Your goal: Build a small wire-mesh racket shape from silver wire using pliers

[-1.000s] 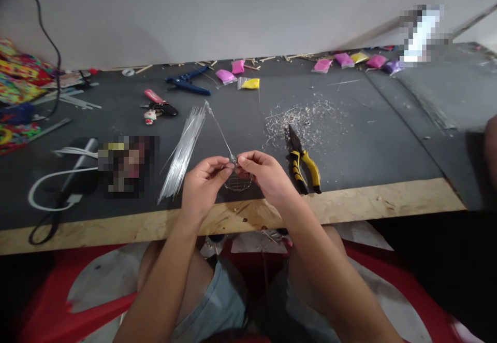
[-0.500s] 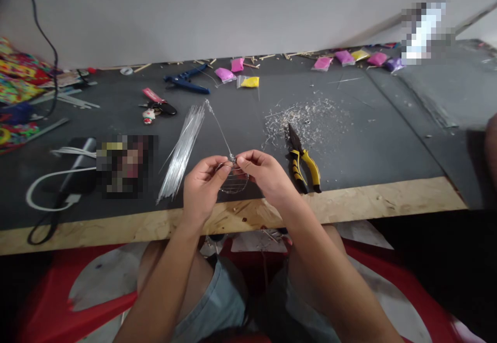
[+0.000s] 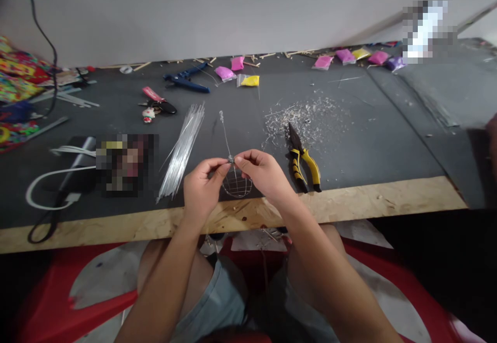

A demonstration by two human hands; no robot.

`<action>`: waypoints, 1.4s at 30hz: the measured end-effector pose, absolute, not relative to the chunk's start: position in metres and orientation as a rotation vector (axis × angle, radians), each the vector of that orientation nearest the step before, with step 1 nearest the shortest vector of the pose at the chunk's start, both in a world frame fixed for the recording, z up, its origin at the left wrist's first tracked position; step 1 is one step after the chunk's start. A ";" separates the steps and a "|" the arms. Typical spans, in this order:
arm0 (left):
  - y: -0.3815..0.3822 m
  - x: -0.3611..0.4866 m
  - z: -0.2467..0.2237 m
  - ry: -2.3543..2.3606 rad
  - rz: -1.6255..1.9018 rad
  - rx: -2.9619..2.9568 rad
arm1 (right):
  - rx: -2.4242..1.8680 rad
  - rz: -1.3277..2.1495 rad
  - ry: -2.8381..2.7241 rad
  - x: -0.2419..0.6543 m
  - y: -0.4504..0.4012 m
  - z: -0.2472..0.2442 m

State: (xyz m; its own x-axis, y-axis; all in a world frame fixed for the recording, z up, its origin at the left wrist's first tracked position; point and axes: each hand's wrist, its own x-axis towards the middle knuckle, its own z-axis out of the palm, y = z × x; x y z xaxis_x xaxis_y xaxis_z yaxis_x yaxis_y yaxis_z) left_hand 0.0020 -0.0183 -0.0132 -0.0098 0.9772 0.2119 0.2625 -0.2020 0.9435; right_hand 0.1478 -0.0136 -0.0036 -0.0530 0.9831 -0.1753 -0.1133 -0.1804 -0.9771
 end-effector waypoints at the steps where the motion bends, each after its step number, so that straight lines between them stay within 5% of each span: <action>1: -0.017 0.001 -0.013 1.321 1.256 1.624 | -1.241 1.419 -1.078 0.148 -0.013 -0.004; 15: -0.016 0.002 -0.013 1.348 1.310 1.959 | -1.120 1.419 -1.032 0.135 -0.018 -0.011; 42: -0.014 -0.006 -0.007 1.146 1.045 1.349 | -1.219 1.333 -1.053 0.139 -0.017 -0.006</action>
State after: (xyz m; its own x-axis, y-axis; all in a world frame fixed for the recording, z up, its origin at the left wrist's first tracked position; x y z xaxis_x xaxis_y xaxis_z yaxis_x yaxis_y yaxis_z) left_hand -0.0061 -0.0136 -0.0065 0.1654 0.9862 -0.0040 0.0859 -0.0104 0.9963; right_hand 0.1393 -0.0169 -0.0056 0.0123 0.9928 -0.1192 -0.1141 -0.1170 -0.9866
